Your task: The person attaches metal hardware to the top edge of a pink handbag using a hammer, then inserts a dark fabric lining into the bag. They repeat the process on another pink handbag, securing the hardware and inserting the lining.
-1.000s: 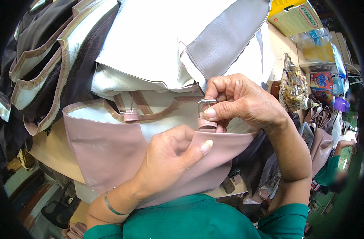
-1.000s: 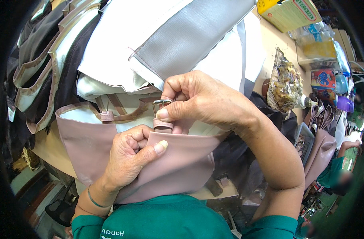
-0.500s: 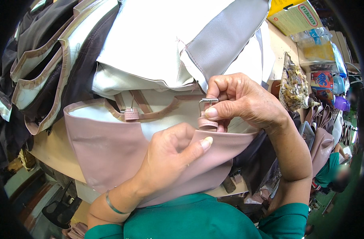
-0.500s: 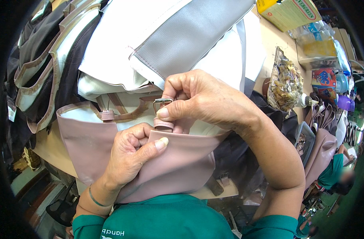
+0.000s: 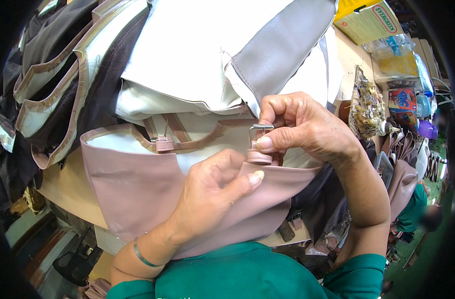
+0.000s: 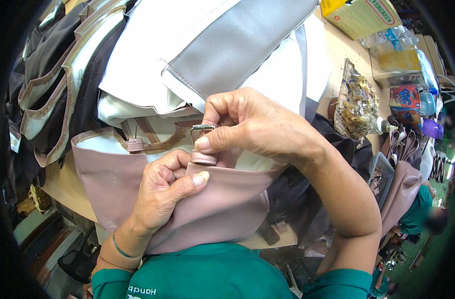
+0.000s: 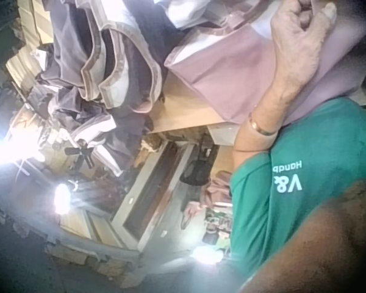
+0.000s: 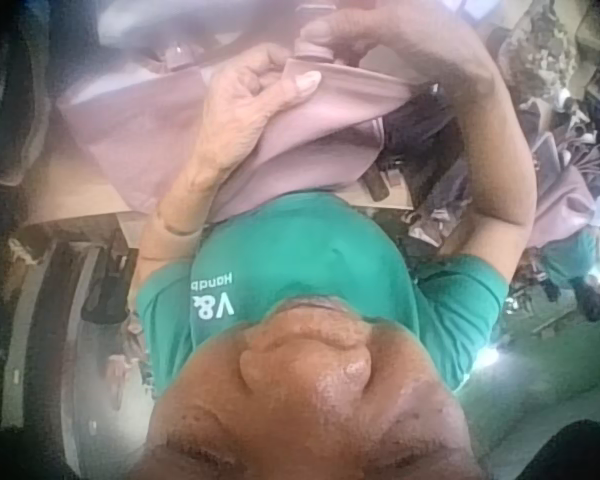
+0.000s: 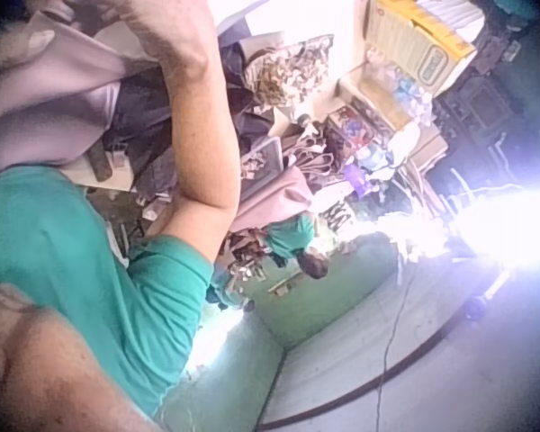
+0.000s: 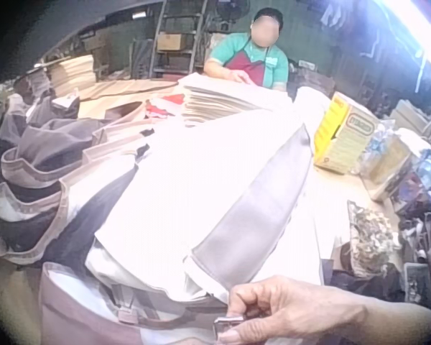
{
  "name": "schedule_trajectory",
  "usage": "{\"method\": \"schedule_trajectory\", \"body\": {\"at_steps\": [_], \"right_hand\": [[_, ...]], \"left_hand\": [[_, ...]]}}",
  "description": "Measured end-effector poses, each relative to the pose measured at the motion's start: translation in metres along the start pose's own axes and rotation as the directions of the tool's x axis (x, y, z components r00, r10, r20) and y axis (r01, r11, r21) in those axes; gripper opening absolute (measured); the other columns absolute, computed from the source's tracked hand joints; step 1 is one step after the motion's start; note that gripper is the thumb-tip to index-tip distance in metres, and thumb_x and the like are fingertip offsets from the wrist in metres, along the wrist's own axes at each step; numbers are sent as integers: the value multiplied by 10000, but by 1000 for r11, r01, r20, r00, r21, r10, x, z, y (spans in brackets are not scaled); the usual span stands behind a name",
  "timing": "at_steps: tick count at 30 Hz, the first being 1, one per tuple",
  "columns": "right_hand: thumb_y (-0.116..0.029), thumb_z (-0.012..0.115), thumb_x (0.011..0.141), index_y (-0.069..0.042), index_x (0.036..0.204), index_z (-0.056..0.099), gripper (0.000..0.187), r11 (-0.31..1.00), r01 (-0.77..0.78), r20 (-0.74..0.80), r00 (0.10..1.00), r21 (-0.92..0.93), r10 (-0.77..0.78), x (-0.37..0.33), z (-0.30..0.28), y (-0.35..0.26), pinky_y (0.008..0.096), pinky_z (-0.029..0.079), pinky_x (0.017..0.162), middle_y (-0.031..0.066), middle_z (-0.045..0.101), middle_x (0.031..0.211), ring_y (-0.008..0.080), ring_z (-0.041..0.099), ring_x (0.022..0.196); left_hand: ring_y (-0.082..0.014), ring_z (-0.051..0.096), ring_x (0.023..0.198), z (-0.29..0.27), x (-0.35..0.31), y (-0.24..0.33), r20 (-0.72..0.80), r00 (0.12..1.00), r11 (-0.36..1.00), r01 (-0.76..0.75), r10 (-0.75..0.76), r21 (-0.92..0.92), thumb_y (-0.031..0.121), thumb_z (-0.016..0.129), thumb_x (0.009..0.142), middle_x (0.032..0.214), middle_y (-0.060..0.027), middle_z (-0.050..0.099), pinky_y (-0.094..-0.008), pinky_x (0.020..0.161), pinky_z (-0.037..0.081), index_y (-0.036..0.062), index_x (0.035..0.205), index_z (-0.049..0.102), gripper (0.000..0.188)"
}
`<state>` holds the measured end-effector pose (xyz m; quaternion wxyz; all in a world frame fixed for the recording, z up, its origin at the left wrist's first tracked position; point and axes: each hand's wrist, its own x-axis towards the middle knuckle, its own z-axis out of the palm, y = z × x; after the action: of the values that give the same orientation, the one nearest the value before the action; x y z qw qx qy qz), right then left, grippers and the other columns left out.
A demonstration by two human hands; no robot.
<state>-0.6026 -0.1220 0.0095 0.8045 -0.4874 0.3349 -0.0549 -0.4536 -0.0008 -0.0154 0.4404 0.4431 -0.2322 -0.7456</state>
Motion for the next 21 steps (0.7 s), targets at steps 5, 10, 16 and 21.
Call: {"method": "schedule_trajectory", "body": {"at_steps": [5,10,16,21], "right_hand": [[-146,596,807,-33,766,531,137,999,-34,-52,998,-9,33,-1,3,-5,194,469,534,33,583,681,67,550,574],[-175,572,825,-40,767,537,150,998,-47,-44,998,-51,45,-2,4,-8,188,458,521,11,569,668,47,531,554],[-60,646,735,-21,941,485,264,990,-57,22,998,-126,60,-8,3,-12,187,445,615,15,556,779,67,538,695],[35,652,685,-6,1035,436,413,962,-3,67,997,-273,22,-11,8,-14,218,431,712,22,508,881,81,513,820]], "left_hand": [[-59,523,767,-2,0,-2,-2,1000,999,-14,14,-29,74,579,810,843,-32,593,-211,705,431,-18,891,560,124],[-58,523,771,-2,0,0,12,1000,999,-2,3,-37,76,580,813,838,-35,588,-210,696,430,-16,870,546,114],[-53,525,721,-1,-1,0,4,1000,1000,-25,25,-15,60,584,804,800,-37,577,-190,664,434,3,860,516,105],[-34,486,711,6,-3,2,-2,996,995,-90,90,-44,54,567,818,776,-3,546,-175,656,410,30,859,507,77]]}}
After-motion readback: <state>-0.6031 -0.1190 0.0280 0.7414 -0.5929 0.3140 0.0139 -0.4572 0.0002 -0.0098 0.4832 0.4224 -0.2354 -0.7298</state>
